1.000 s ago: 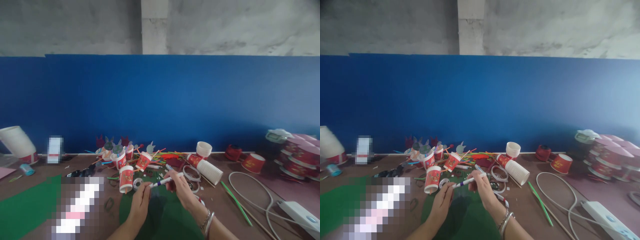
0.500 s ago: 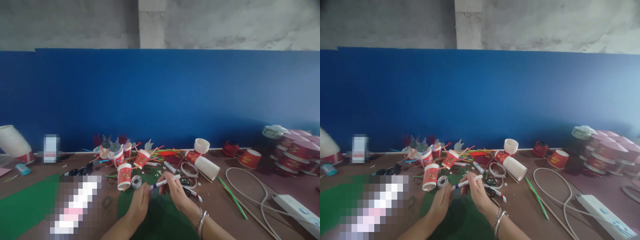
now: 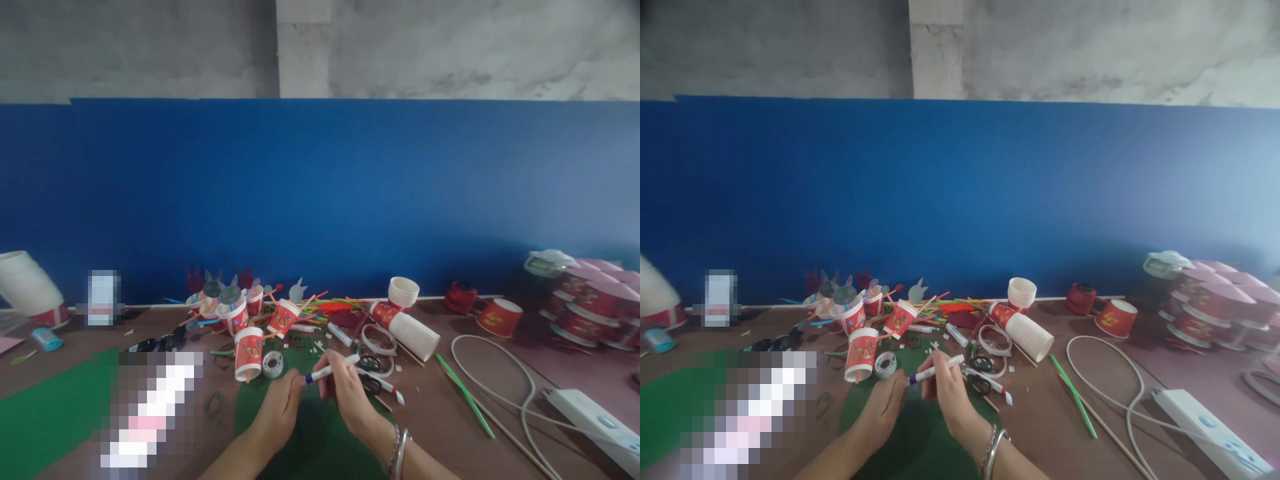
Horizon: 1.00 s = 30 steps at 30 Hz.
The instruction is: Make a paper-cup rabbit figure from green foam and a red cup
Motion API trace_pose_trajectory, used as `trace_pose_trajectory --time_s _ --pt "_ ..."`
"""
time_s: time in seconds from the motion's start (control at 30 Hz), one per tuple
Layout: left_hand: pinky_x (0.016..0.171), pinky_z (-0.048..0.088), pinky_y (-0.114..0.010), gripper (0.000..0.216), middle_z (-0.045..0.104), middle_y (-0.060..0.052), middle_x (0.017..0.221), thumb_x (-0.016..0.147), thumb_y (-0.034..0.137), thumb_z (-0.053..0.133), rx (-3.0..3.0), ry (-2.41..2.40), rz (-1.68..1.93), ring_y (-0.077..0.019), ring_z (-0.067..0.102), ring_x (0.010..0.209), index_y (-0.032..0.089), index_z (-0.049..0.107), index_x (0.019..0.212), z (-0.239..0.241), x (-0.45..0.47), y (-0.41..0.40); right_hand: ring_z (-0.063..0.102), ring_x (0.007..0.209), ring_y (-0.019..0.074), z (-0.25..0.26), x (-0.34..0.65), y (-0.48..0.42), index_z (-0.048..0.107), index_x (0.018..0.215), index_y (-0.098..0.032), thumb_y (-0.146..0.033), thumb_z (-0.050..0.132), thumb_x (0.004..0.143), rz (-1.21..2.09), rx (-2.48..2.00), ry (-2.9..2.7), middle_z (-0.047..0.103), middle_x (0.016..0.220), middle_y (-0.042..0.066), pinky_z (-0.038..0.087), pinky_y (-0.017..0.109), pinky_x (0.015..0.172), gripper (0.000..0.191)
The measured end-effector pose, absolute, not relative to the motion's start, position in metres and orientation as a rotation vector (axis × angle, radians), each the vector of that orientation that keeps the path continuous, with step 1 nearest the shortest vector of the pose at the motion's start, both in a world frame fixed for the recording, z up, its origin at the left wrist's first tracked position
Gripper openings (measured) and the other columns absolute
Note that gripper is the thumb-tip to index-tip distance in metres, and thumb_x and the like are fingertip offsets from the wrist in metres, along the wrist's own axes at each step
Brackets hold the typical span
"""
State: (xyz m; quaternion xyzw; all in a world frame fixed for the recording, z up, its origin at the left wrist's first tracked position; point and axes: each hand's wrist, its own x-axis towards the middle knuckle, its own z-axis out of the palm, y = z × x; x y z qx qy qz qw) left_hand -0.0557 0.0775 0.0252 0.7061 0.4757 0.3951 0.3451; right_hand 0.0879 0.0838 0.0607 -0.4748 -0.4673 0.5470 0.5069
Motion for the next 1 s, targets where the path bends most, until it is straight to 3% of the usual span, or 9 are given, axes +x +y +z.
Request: trace_pose_trajectory --time_s 0.13,0.27,0.33,0.47,0.57,0.63,0.73,0.87,1.0 --pt "0.043 0.026 -0.023 0.045 0.032 0.007 0.050 0.085 0.058 0.029 1.500 1.180 0.996 -0.0101 0.032 0.044 0.021 0.039 0.063 0.024 -0.047 0.078 0.038 0.041 0.0084 0.060 0.096 0.093 0.052 0.061 -0.017 -0.041 0.038 0.085 1.288 -1.075 -1.307 0.043 0.040 -0.005 0.029 0.020 0.044 0.037" --pt "0.044 0.032 -0.023 0.042 0.039 0.006 0.055 0.086 0.055 0.029 1.361 1.309 1.226 -0.0122 0.040 0.048 0.019 0.050 0.093 0.030 -0.048 0.080 0.028 0.039 0.0067 0.059 0.121 0.118 0.050 0.068 -0.018 -0.044 0.045 0.082 1.251 -1.089 -1.221 0.033 0.041 -0.009 0.021 0.019 0.040 0.030" --pt "0.051 0.038 -0.024 0.034 0.045 0.004 0.058 0.086 0.047 0.036 1.513 1.401 1.271 -0.0138 0.046 0.053 0.019 0.051 0.096 0.032 -0.052 0.079 0.038 0.044 0.0078 0.057 0.137 0.132 0.051 0.074 -0.017 -0.044 0.050 0.078 1.185 -1.170 -1.230 0.048 0.051 -0.006 0.029 0.020 0.044 0.027" --pt "0.073 0.042 -0.030 0.018 0.060 -0.004 0.082 0.075 0.033 0.054 2.072 1.462 0.911 -0.0197 0.055 0.079 0.020 0.058 0.088 0.037 -0.053 0.069 0.056 0.064 0.0164 0.053 0.168 0.149 0.052 0.104 -0.012 -0.041 0.059 0.072 0.877 -1.647 -1.593 0.062 0.074 0.004 0.039 0.026 0.056 0.043" --pt "0.085 0.041 -0.038 0.039 0.059 -0.010 0.102 0.059 0.033 0.067 2.281 1.483 0.561 -0.0281 0.052 0.096 0.018 0.061 0.095 0.040 -0.045 0.057 0.058 0.082 0.0210 0.060 0.181 0.147 0.058 0.098 -0.015 -0.029 0.058 0.072 0.482 -1.804 -1.846 0.063 0.088 0.008 0.039 0.029 0.070 0.030" --pt "0.087 0.040 -0.043 0.050 0.057 -0.014 0.110 0.058 0.033 0.066 2.298 1.539 0.375 -0.0327 0.050 0.102 0.015 0.060 0.104 0.042 -0.039 0.051 0.058 0.084 0.0214 0.068 0.183 0.139 0.061 0.088 -0.016 -0.018 0.053 0.072 0.390 -1.824 -2.000 0.064 0.086 0.008 0.037 0.028 0.071 0.018" --pt "0.086 0.043 -0.043 0.049 0.057 -0.018 0.112 0.062 0.021 0.058 2.285 1.617 0.184 -0.0336 0.051 0.103 0.011 0.058 0.110 0.041 -0.032 0.047 0.060 0.082 0.0215 0.079 0.177 0.122 0.062 0.083 -0.016 -0.006 0.051 0.066 0.374 -1.815 -2.225 0.066 0.084 0.009 0.036 0.027 0.068 0.023" --pt "0.077 0.046 -0.037 0.042 0.061 -0.016 0.104 0.062 0.007 0.048 2.351 1.698 0.089 -0.0292 0.055 0.098 0.012 0.061 0.101 0.034 -0.027 0.047 0.061 0.091 0.0280 0.086 0.164 0.107 0.062 0.096 -0.015 0.002 0.050 0.062 0.316 -1.970 -2.430 0.067 0.096 0.015 0.038 0.029 0.067 0.039" --pt "0.071 0.047 -0.032 0.042 0.061 -0.014 0.100 0.063 0.000 0.044 2.388 1.739 0.017 -0.0257 0.058 0.091 0.013 0.059 0.100 0.034 -0.026 0.045 0.063 0.088 0.0287 0.087 0.164 0.108 0.064 0.095 -0.017 0.001 0.050 0.065 0.263 -2.016 -2.419 0.068 0.093 0.015 0.040 0.031 0.068 0.038"
